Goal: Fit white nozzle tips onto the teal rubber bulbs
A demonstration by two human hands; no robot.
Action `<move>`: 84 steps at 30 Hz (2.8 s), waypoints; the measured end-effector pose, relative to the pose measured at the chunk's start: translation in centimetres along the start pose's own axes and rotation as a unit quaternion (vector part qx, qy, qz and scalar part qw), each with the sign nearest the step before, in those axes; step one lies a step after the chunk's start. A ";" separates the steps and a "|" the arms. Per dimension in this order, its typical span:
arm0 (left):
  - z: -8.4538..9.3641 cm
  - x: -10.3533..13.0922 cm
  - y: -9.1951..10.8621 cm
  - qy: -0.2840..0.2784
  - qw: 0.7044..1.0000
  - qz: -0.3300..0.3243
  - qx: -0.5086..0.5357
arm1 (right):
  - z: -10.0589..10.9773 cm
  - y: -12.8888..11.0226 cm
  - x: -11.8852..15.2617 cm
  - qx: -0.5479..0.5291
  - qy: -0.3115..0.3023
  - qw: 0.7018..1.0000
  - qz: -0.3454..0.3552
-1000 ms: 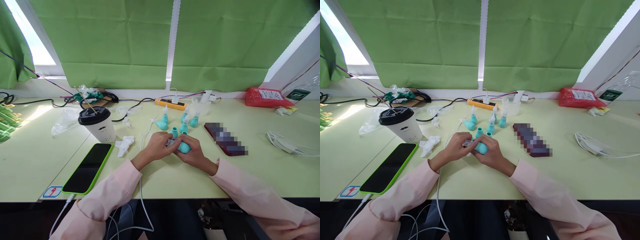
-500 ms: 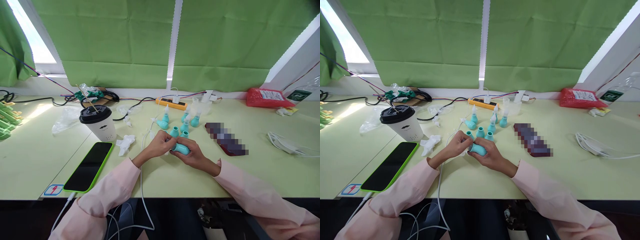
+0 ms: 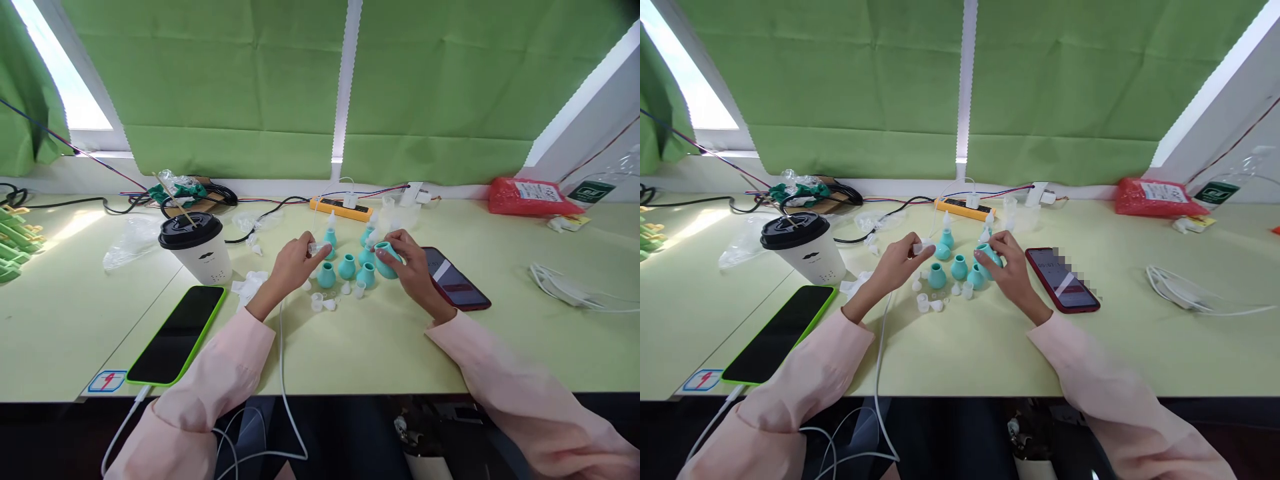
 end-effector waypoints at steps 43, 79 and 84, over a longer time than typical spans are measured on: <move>-4.4 -3.8 -9.6 -0.072 0.978 -0.019 -0.194 | 1.9 3.5 -2.2 0.290 -0.179 0.931 -0.130; -1.4 0.3 1.7 -0.116 0.893 -0.009 0.435 | -2.5 -2.7 4.3 -0.013 -0.023 0.992 0.123; -0.8 0.0 0.5 -0.067 0.988 -0.078 0.117 | -1.9 -3.0 4.1 -0.083 -0.051 0.995 -0.005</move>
Point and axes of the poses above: each hand's wrist, its own x-axis away from the middle knuckle, its own z-axis out of the back of the hand, y = z × x, the point moved 1 cm from there along -x, towards the middle knuckle, and after that the axes turned 11 degrees about -z, right-handed, at the moved point
